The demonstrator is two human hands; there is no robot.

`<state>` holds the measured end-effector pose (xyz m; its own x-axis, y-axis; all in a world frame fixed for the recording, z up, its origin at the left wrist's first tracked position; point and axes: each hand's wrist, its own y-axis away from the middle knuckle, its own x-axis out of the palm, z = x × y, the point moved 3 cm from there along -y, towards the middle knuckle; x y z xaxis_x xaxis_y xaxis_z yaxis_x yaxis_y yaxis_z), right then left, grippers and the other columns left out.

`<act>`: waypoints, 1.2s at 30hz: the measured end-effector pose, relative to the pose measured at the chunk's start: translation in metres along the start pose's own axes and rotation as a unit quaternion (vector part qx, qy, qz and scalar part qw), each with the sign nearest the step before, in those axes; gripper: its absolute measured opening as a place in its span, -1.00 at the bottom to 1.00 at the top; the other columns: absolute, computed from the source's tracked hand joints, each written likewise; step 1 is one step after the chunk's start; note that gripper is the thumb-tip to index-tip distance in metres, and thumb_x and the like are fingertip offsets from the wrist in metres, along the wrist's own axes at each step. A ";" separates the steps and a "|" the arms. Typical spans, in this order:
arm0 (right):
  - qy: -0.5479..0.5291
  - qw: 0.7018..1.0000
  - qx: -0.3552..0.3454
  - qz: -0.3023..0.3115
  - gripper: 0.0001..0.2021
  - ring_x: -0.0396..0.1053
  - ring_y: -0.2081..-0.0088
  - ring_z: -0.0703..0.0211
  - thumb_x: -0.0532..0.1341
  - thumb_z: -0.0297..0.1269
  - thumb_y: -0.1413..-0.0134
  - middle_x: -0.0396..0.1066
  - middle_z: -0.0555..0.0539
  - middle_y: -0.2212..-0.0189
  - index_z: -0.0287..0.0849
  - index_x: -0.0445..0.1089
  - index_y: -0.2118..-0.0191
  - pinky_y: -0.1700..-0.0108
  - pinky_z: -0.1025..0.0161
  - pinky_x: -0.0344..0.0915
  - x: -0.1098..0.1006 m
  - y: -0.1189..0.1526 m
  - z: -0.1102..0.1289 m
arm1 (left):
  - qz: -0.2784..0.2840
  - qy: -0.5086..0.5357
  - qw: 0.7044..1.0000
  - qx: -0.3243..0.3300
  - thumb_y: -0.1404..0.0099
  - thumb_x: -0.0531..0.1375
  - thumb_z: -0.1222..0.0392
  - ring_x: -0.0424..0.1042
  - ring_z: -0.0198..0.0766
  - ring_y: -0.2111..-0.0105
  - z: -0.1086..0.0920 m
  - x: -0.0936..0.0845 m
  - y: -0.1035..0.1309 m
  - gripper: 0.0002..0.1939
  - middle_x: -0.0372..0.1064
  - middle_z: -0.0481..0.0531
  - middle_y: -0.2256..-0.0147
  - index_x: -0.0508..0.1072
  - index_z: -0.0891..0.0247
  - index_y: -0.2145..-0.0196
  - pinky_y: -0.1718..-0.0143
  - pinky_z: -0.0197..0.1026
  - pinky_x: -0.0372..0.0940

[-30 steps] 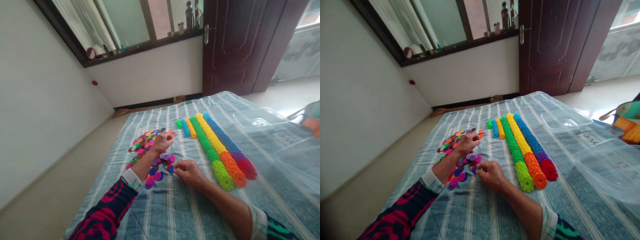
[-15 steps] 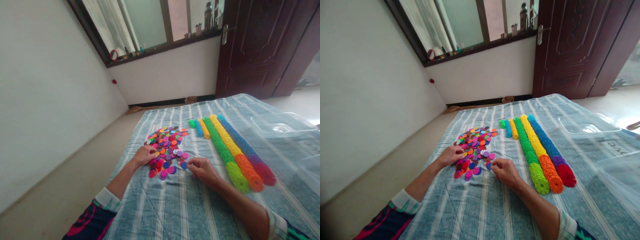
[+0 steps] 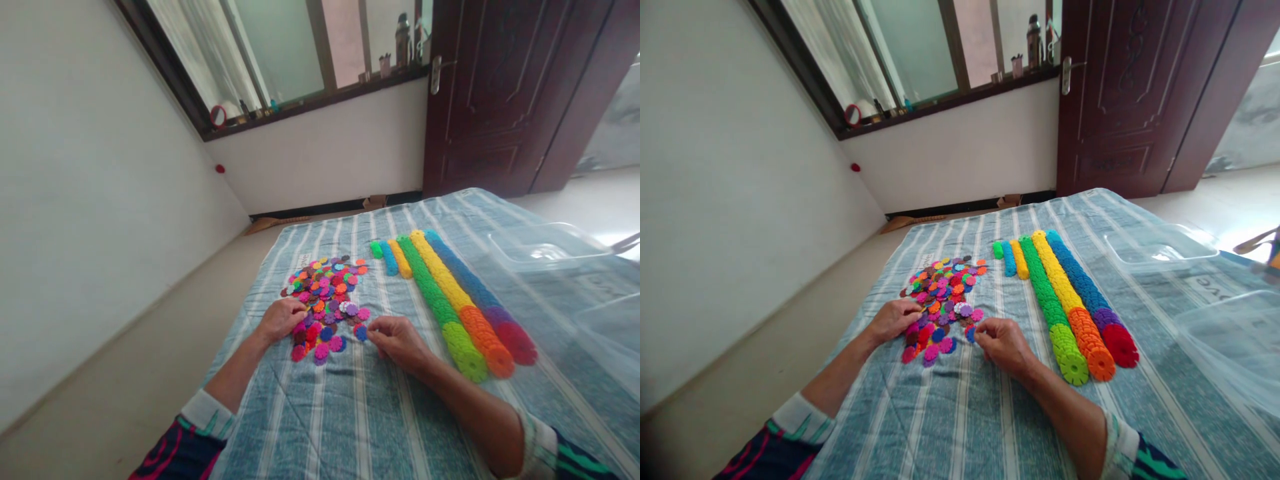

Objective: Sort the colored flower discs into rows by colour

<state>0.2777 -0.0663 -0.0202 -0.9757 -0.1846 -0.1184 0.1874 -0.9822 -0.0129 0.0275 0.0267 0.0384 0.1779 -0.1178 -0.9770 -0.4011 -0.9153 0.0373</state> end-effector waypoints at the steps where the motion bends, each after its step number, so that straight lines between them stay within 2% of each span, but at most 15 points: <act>1: -0.002 1.000 -0.001 0.000 -0.85 0.16 0.70 0.37 0.16 -0.29 0.00 0.22 0.12 0.77 -0.21 0.43 0.47 0.62 0.41 0.01 0.000 0.000 0.000 | -0.001 0.008 1.000 -0.006 -0.13 0.06 0.17 0.38 -0.27 0.34 0.001 -0.001 0.000 -0.74 0.48 -0.01 0.39 0.55 0.19 0.43 0.30 -0.32 0.19; 13: -0.023 1.000 0.003 -0.001 -0.86 0.15 0.71 0.37 0.16 -0.28 0.03 0.20 0.13 0.78 -0.19 0.42 0.48 0.62 0.41 0.03 0.001 0.000 0.001 | -0.053 0.017 0.996 -0.067 -0.10 0.06 0.16 0.38 -0.31 0.41 0.005 -0.001 0.000 -0.74 0.50 -0.05 0.45 0.54 0.19 0.53 0.34 -0.33 0.18; 21: -0.019 1.000 -0.006 0.002 -0.86 0.16 0.71 0.36 0.16 -0.29 0.02 0.21 0.13 0.78 -0.20 0.42 0.48 0.62 0.41 0.03 0.001 -0.001 0.000 | -0.100 0.013 0.991 -0.083 -0.07 0.06 0.17 0.41 -0.27 0.39 -0.002 -0.002 0.006 -0.76 0.49 -0.01 0.43 0.51 0.21 0.55 0.33 -0.30 0.20; 36: -0.014 1.000 -0.005 -0.001 -0.88 0.16 0.70 0.37 0.16 -0.33 0.03 0.21 0.14 0.78 -0.20 0.41 0.48 0.60 0.41 0.03 -0.001 0.000 0.005 | -0.117 0.081 0.983 -0.119 0.00 0.09 0.13 0.42 -0.28 0.44 -0.003 0.003 0.016 -0.78 0.48 -0.11 0.51 0.52 0.20 0.52 0.37 -0.30 0.22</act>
<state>0.2780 -0.0665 -0.0154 -0.9786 -0.1845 -0.0910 0.1873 -0.9821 -0.0224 0.0244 0.0105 0.0366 0.3891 0.0650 -0.9189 -0.1142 -0.9864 -0.1181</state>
